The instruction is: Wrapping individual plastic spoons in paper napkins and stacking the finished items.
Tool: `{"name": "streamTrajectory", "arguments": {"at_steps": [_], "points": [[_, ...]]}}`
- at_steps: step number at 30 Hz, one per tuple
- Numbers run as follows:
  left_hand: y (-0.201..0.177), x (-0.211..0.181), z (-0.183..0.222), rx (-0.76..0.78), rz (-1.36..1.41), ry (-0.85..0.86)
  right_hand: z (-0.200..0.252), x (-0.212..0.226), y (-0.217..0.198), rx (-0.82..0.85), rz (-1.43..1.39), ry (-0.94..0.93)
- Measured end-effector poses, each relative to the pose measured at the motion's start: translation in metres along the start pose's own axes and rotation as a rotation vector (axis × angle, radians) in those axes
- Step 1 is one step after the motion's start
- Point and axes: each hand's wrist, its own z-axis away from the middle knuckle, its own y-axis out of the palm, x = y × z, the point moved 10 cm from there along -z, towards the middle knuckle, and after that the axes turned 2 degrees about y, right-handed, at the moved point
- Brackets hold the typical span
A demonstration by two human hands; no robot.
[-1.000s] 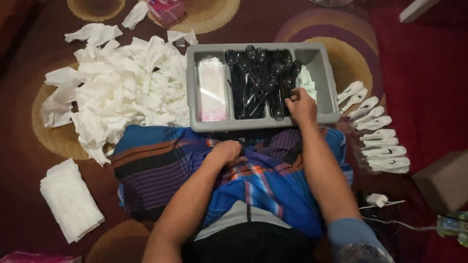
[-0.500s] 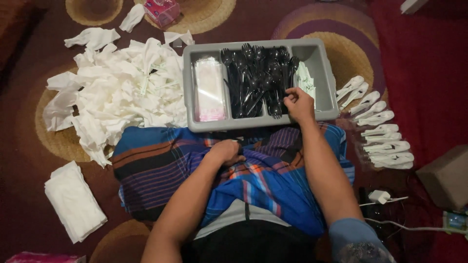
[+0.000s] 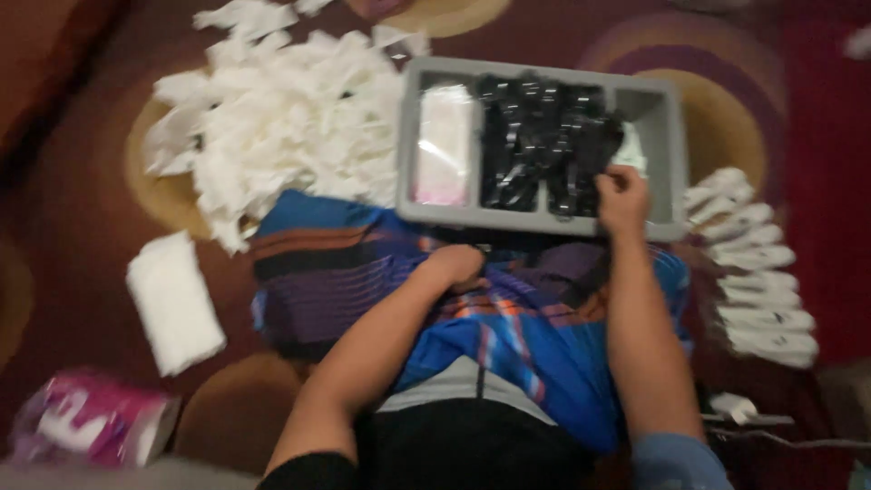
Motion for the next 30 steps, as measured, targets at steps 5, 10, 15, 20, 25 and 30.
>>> {"name": "streamTrajectory", "arguments": {"at_steps": [5,10,15,20,25,30], "points": [[-0.028,0.007,0.028,-0.097,0.165,0.067,-0.002,0.010,-0.001,0.006,-0.015,-0.149],[-0.101,0.049,0.084,-0.247,0.354,0.078,0.009,0.027,-0.009,0.012,-0.042,-0.194],[-0.172,0.170,0.175,-0.740,0.417,-0.448,0.002,0.012,-0.002,0.094,-0.239,-0.175],[-0.169,0.266,0.256,-1.009,0.252,-0.676,0.010,0.031,0.002,0.171,-0.406,-0.115],[-0.146,0.301,0.276,-0.872,0.154,-0.819,0.016,0.042,0.001,0.167,-0.379,-0.153],[-0.144,0.308,0.272,-0.980,-0.023,-0.746,0.015,0.032,0.005,0.182,-0.350,-0.130]]}}
